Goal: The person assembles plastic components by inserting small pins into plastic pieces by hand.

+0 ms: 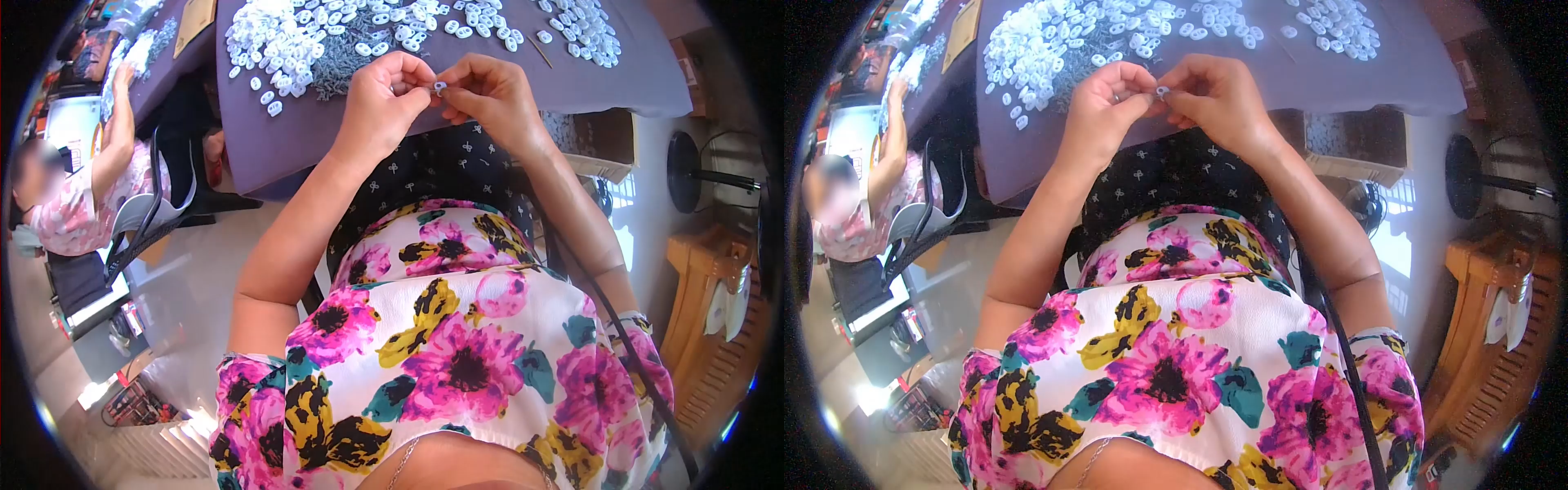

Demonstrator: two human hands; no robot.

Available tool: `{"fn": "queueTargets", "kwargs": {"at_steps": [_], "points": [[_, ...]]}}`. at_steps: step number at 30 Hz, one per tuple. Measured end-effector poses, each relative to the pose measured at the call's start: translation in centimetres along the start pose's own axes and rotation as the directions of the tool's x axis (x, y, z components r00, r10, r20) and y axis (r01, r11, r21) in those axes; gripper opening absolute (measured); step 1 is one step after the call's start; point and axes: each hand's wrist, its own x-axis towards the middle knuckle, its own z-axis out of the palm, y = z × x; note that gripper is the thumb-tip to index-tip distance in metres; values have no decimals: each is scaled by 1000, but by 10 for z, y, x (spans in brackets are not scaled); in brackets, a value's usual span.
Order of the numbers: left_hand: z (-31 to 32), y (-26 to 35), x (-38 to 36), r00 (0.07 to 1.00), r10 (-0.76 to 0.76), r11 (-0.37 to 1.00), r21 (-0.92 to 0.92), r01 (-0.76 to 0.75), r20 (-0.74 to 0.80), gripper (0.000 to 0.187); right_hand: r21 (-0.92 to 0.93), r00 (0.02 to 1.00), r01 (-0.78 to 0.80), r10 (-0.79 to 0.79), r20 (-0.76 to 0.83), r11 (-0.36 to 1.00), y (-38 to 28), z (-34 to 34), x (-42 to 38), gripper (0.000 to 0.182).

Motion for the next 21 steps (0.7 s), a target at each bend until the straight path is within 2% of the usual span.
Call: {"fn": "queueTargets", "kwargs": {"at_steps": [8, 11, 13, 14, 16, 19, 20, 21], "points": [[3, -5, -1, 1000, -19, 999, -37, 18, -24, 10, -50, 1000, -24, 24, 12, 998, 9, 0, 0, 6], [-5, 3, 3, 999, -9, 1000, -4, 10, 33, 15, 13, 1000, -29, 29, 10, 999, 6, -2, 5, 12], [-11, 16, 3, 996, -81, 996, -23, 82, 42, 23, 120, 997, -81, 82, -9, 990, 8, -7, 8, 16], [-15, 17, 2, 996, -83, 996, -41, 84, 27, 31, 118, 998, -59, 61, -10, 991, 7, -9, 10, 16], [-28, 14, 2, 997, -56, 998, -13, 55, -58, 31, 238, 994, -102, 108, -12, 966, 4, -12, 10, 19], [-48, 17, 5, 986, -72, 980, 173, 98, -152, 28, 273, 997, -69, 73, -5, 959, 5, -17, 11, 20], [-50, 18, 6, 982, -43, 966, 242, 88, -183, 28, 297, 998, -55, 55, 8, 953, 7, -17, 11, 20], [-50, 15, 8, 982, 71, 909, 417, 9, -175, 24, 323, 998, -55, 57, 2, 945, 9, -18, 11, 19]]}}
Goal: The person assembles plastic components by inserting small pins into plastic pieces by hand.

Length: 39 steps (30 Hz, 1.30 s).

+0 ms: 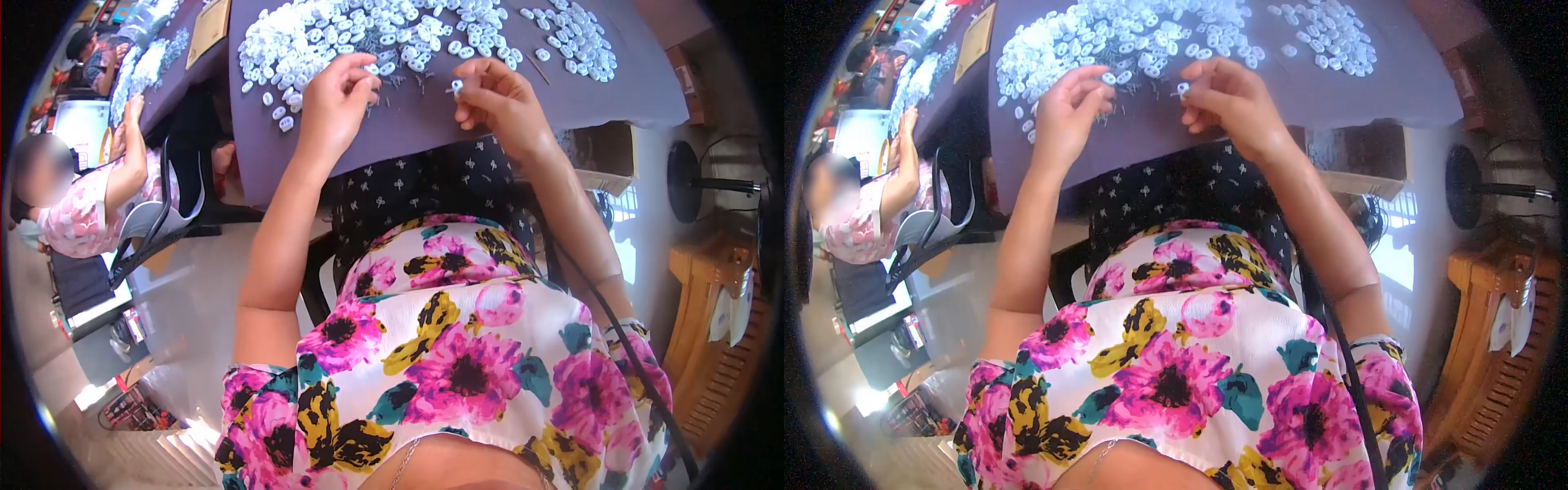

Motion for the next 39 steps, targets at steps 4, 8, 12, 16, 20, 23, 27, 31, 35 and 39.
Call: {"fn": "queueTargets", "kwargs": {"at_steps": [4, 8, 12, 16, 20, 23, 27, 31, 35, 39], "points": [[18, 11, -21, 906, 373, 864, 282, -417, 198, 15, 32, 999, 42, -43, 22, 999, 2, -8, 1, 9], [50, -3, -67, 809, 334, 823, 269, -501, 483, 15, 80, 995, 90, -93, 36, 993, 7, -11, 2, 6], [70, -20, -71, 706, -10, 784, 444, -434, 708, 24, -7, 997, 59, -59, 51, 998, 7, -11, 3, 4], [107, -87, -55, 844, -64, 818, 513, -261, 533, 38, 63, 994, 71, -76, 84, 995, 7, -10, 5, 5], [115, -99, -58, 828, -55, 748, 572, -336, 558, 29, 20, 992, 64, -66, 108, 998, 7, -9, 2, 5], [107, -105, -69, 779, -300, 895, 445, 31, 550, 23, -11, 993, 64, -62, 97, 998, 6, -6, -1, 5], [92, -92, -85, 829, 128, 847, 375, -377, 544, 14, -25, 998, 24, -22, 62, 999, 3, -4, -1, 4], [77, -88, -85, 685, 43, 939, 206, -277, 727, 16, -31, 1000, 1, 0, 19, 1000, 2, -2, -2, 8], [46, -60, -95, 678, 104, 990, -8, -143, 728, 18, -15, 999, -23, 23, 21, 1000, 3, -7, -1, 15], [-6, 5, -106, 869, 62, 994, -108, -10, 492, 9, -40, 998, -59, 60, 32, 997, -2, -2, -1, 16]]}}
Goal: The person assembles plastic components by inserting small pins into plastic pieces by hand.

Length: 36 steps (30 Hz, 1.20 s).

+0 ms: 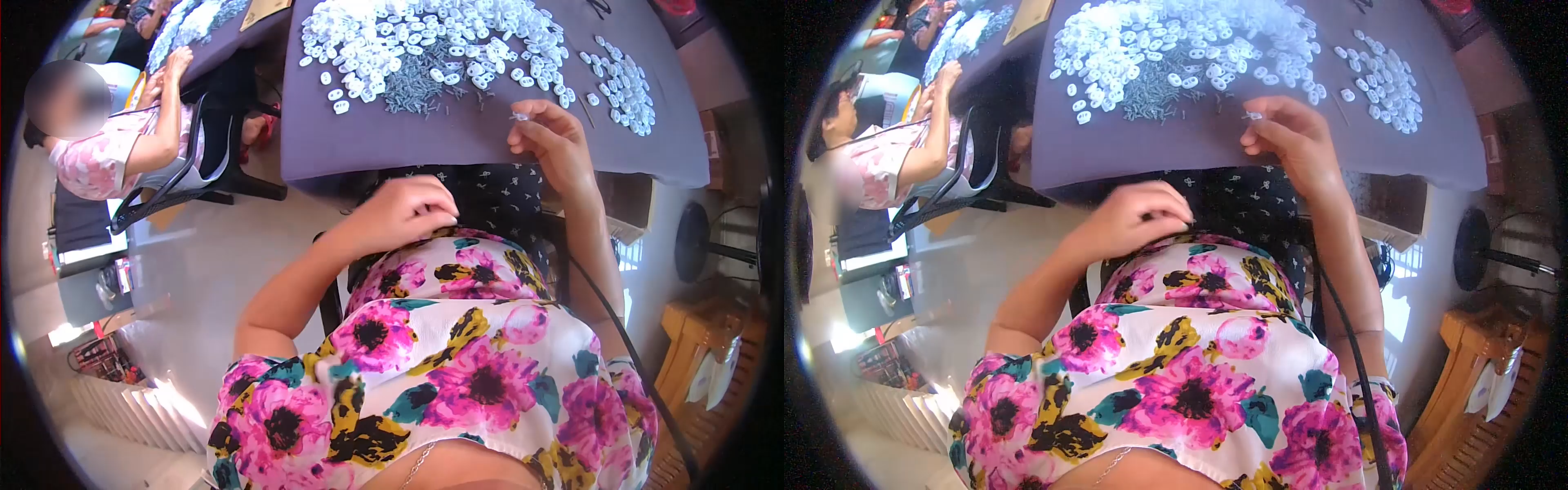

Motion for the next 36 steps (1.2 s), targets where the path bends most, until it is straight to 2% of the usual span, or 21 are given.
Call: {"fn": "queueTargets", "kwargs": {"at_steps": [1, 2, 4, 5, 6, 7, 8, 10, 12, 15, 19, 21, 23, 25, 28, 29, 30, 33, 35, 36], "points": [[-13, 8, -4, 988, 107, 992, 75, -100, -109, 9, -32, 1000, -12, 12, -5, 999, -2, 1, 0, 16], [-25, 18, -7, 970, 67, 992, 118, -40, -235, 7, -38, 1000, -7, 7, -4, 999, -3, 0, -1, 16], [-50, 6, -7, 814, 160, 971, 236, -29, -559, 7, -15, 999, -17, 17, 30, 1000, -2, 0, 0, 15], [-62, -2, -6, 730, 97, 980, 194, 50, -676, 7, -20, 999, -9, 9, 34, 1000, -2, 0, 1, 15], [-78, -13, -6, 677, 185, 918, 371, 140, -712, 8, -8, 999, -3, 3, 45, 1000, -1, -1, 0, 14], [-88, -23, -5, 675, 166, 909, 376, 177, -719, 9, 4, 999, 1, -2, 53, 1000, 0, -2, 0, 13], [-94, -34, -3, 673, 148, 900, 380, 213, -725, 11, -1, 999, 10, -10, 50, 1000, 0, -2, 0, 13], [-98, -44, 2, 692, 166, 907, 383, 172, -703, 12, 4, 998, 2, -3, 62, 1000, 1, -4, 0, 13], [-100, -48, 5, 739, 87, 891, 383, 242, -669, 12, -5, 998, -1, 1, 57, 1000, 1, -5, 0, 13], [-102, -46, 6, 771, 46, 847, 434, 307, -635, 11, -11, 999, -7, 7, 43, 1000, -1, -2, -1, 13], [-106, -46, 6, 774, 41, 856, 421, 299, -632, 9, 16, 999, -10, 9, 35, 1000, -3, -1, 2, 13], [-110, -49, 5, 724, 124, 880, 412, 235, -678, 8, 38, 997, -21, 18, 72, 999, -2, -3, 2, 12], [-113, -50, 8, 709, 124, 883, 403, 241, -695, 8, 32, 996, -18, 15, 83, 999, 0, -5, 1, 12], [-106, -39, 23, 706, 108, 951, 281, 133, -700, 12, 16, 997, -30, 28, 75, 999, -1, -4, 2, 11], [-87, -2, 50, 826, 158, 885, 449, 124, -540, 16, -37, 998, -49, 50, 35, 998, -5, -1, 0, 11], [-82, -5, 62, 851, 242, 871, 491, 21, -465, 16, -24, 998, -22, 24, 60, 999, -4, -1, 1, 8], [-77, -2, 73, 874, 253, 850, 526, 4, -416, 16, -26, 999, -15, 16, 47, 1000, -4, -1, 0, 8], [-64, 8, 97, 911, 238, 804, 595, 11, -338, 17, -28, 999, -21, 22, 41, 999, -5, 2, -2, 5], [-63, 7, 111, 943, 208, 660, 749, 61, -260, 18, 2, 999, -15, 15, 48, 1000, -4, 0, -1, 6], [-63, 5, 117, 949, 209, 656, 754, 42, -235, 17, 36, 998, -12, 10, 62, 999, -3, -1, -1, 8]]}}
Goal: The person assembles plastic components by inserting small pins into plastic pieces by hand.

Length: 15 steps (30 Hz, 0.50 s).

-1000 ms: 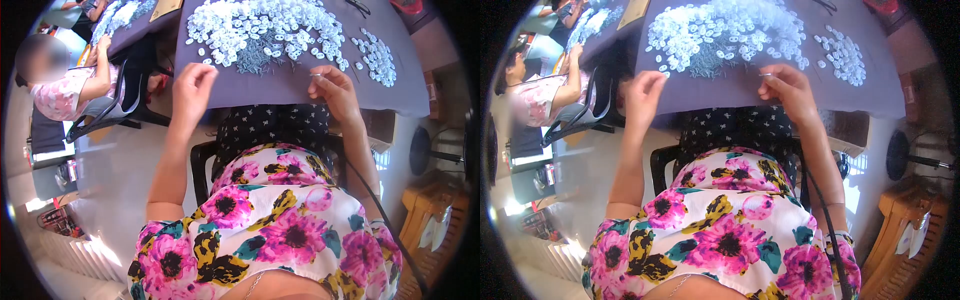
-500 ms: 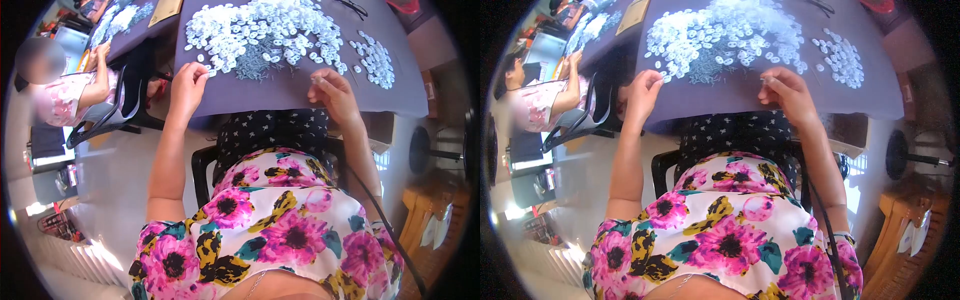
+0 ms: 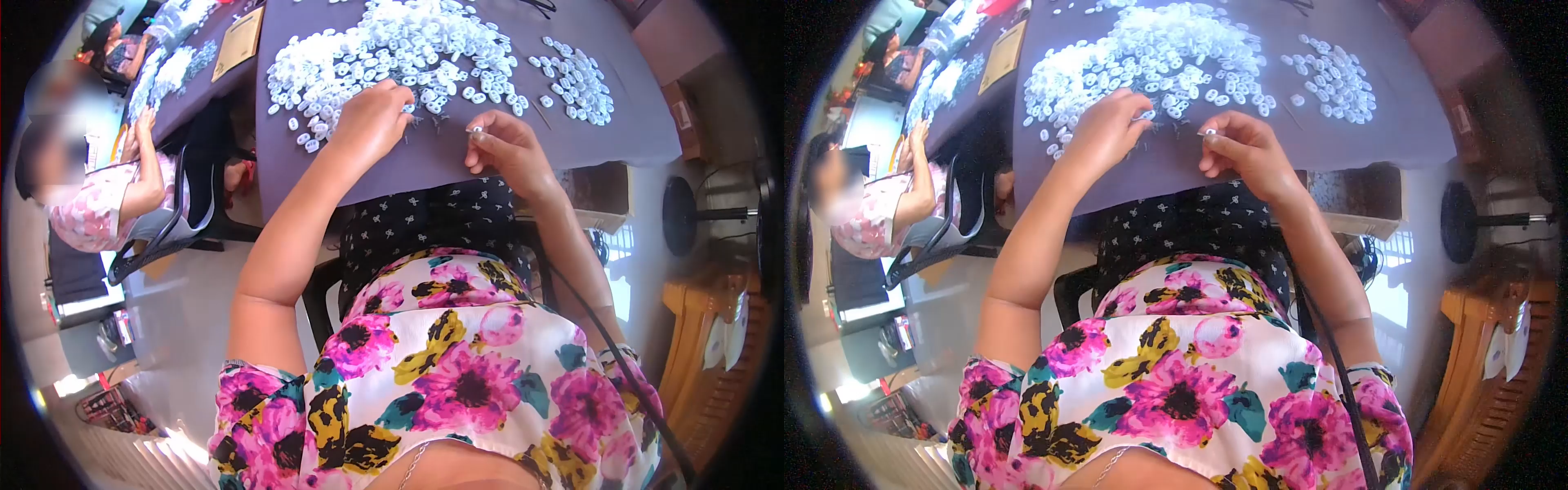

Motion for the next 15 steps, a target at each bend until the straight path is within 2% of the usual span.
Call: {"fn": "queueTargets", "kwargs": {"at_steps": [5, 8, 15], "points": [[2, -2, 13, 995, 1, 1000, 25, -4, 99, 17, 37, 1000, -13, 12, 18, 999, -5, 0, -2, 8], [2, -2, 13, 998, -20, 1000, 18, 19, 65, 17, 47, 1000, -3, 3, 4, 999, -3, 2, -2, 9], [1, -7, 20, 996, 2, 998, 66, -8, 93, 11, 119, 999, 25, -28, 23, 993, 4, -5, 1, 15]]}}
